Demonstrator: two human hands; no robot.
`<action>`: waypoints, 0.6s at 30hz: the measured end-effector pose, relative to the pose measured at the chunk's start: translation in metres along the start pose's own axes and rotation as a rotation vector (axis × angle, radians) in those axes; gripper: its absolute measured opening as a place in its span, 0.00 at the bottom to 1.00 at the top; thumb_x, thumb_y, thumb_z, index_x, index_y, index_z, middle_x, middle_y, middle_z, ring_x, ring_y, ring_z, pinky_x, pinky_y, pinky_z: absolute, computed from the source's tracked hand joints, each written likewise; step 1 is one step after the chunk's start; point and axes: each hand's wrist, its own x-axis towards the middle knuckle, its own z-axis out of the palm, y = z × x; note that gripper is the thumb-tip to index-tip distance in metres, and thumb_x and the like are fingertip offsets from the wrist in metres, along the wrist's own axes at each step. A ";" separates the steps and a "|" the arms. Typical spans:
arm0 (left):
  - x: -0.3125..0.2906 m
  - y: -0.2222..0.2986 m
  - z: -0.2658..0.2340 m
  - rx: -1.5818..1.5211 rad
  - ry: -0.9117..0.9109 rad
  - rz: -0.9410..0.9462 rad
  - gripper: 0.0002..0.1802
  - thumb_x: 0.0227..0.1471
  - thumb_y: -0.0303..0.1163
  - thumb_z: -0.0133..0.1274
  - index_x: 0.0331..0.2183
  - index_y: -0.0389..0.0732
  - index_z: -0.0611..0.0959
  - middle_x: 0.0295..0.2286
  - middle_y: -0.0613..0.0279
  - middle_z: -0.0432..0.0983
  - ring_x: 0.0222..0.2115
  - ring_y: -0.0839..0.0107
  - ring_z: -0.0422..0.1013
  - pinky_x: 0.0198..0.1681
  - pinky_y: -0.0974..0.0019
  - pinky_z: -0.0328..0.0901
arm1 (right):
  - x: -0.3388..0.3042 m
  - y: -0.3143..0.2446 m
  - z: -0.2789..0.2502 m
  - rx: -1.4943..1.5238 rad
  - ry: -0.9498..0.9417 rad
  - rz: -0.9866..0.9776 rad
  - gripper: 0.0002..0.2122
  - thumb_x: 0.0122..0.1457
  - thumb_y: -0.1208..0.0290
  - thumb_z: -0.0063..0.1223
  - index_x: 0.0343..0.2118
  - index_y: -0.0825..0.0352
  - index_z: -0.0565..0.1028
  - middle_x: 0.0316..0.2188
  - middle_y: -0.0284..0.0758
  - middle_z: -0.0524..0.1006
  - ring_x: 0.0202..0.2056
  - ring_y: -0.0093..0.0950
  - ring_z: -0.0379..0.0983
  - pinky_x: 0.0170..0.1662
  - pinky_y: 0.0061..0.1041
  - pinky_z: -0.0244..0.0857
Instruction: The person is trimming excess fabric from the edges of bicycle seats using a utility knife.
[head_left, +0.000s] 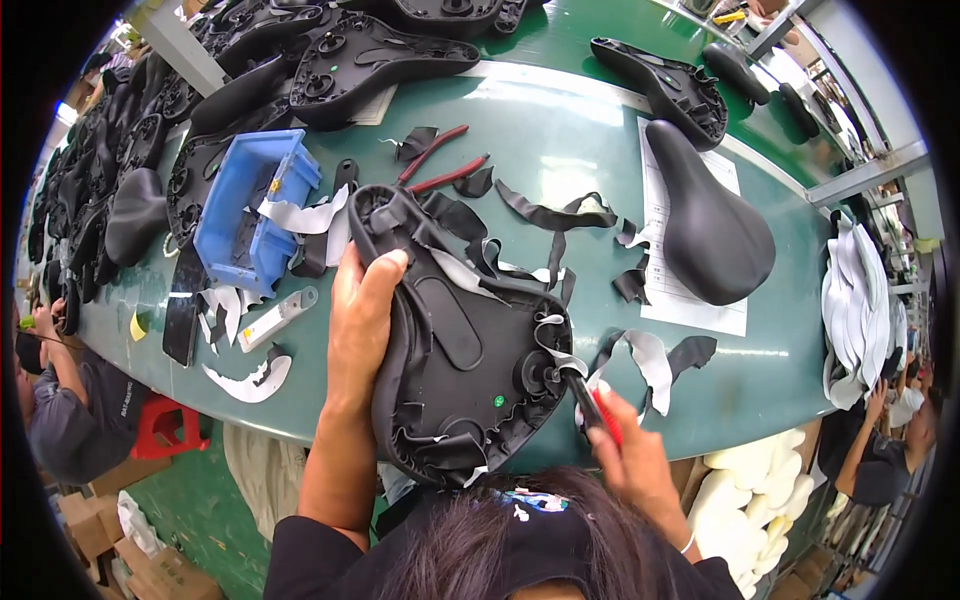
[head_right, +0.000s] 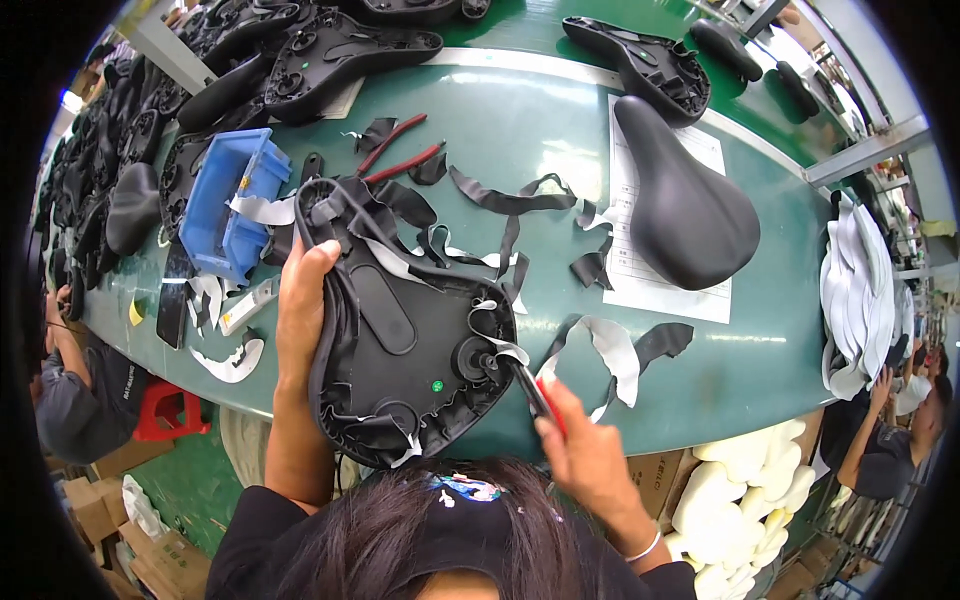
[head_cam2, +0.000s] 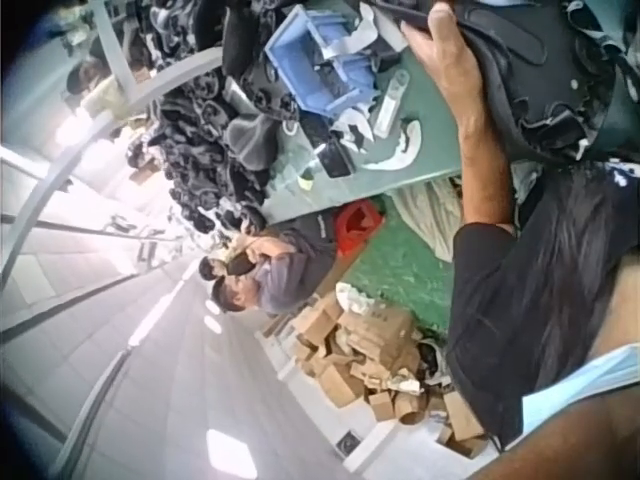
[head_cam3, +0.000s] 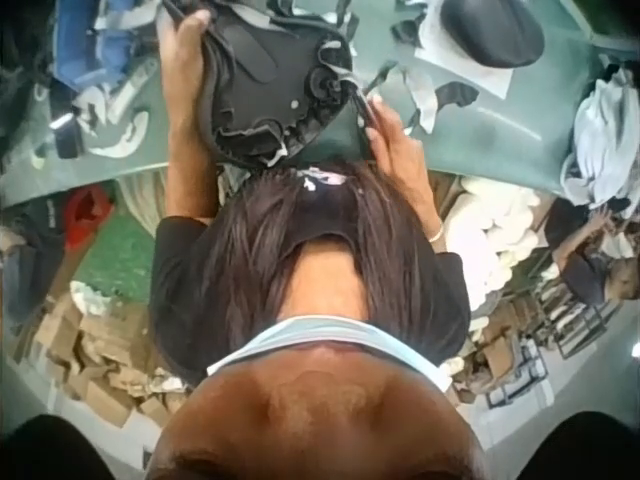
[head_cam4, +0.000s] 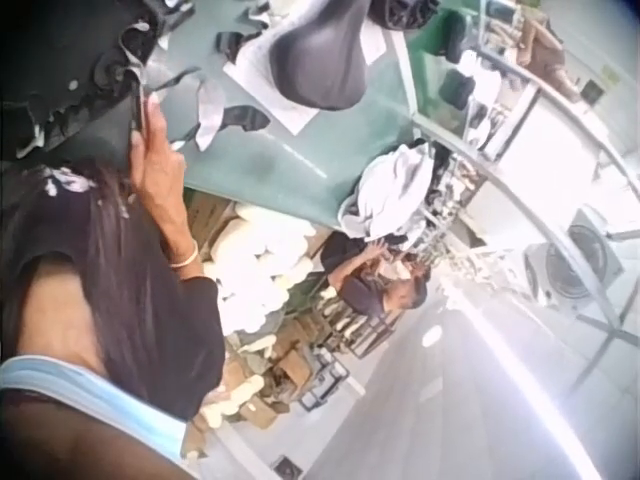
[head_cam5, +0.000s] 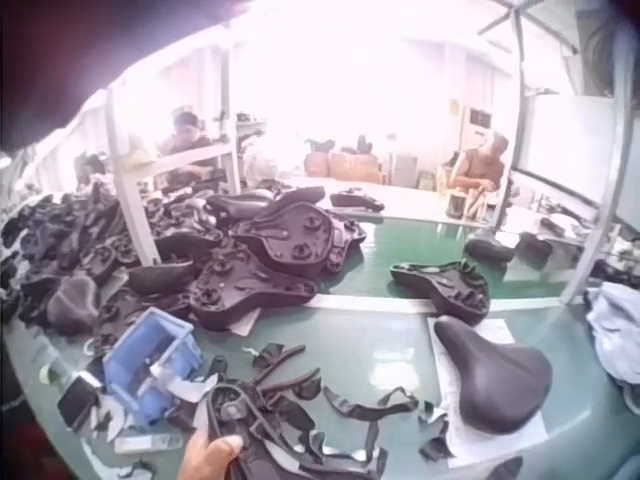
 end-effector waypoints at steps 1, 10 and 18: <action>-0.005 0.000 0.002 -0.096 0.001 0.007 0.19 0.51 0.34 0.47 0.44 0.34 0.72 0.33 0.64 0.70 0.30 0.78 0.66 0.36 0.75 0.64 | 0.009 0.005 -0.002 0.056 0.042 -0.051 0.25 0.58 0.77 0.49 0.59 0.63 0.58 0.30 0.45 0.77 0.22 0.29 0.73 0.27 0.28 0.66; -0.027 -0.044 -0.058 0.081 0.272 0.275 0.24 0.51 0.31 0.50 0.49 0.33 0.68 0.42 0.58 0.67 0.44 0.72 0.64 0.49 0.67 0.61 | 0.116 -0.012 -0.012 0.577 0.284 0.090 0.23 0.52 0.77 0.53 0.53 0.67 0.64 0.30 0.32 0.73 0.23 0.20 0.68 0.30 0.21 0.66; -0.018 0.007 0.037 1.339 -0.436 0.748 0.20 0.38 0.38 0.62 0.36 0.41 0.77 0.34 0.58 0.74 0.38 0.63 0.68 0.36 0.61 0.57 | 0.106 -0.058 -0.007 0.403 -0.040 -0.223 0.25 0.50 0.77 0.58 0.52 0.70 0.64 0.41 0.38 0.73 0.38 0.25 0.73 0.43 0.23 0.67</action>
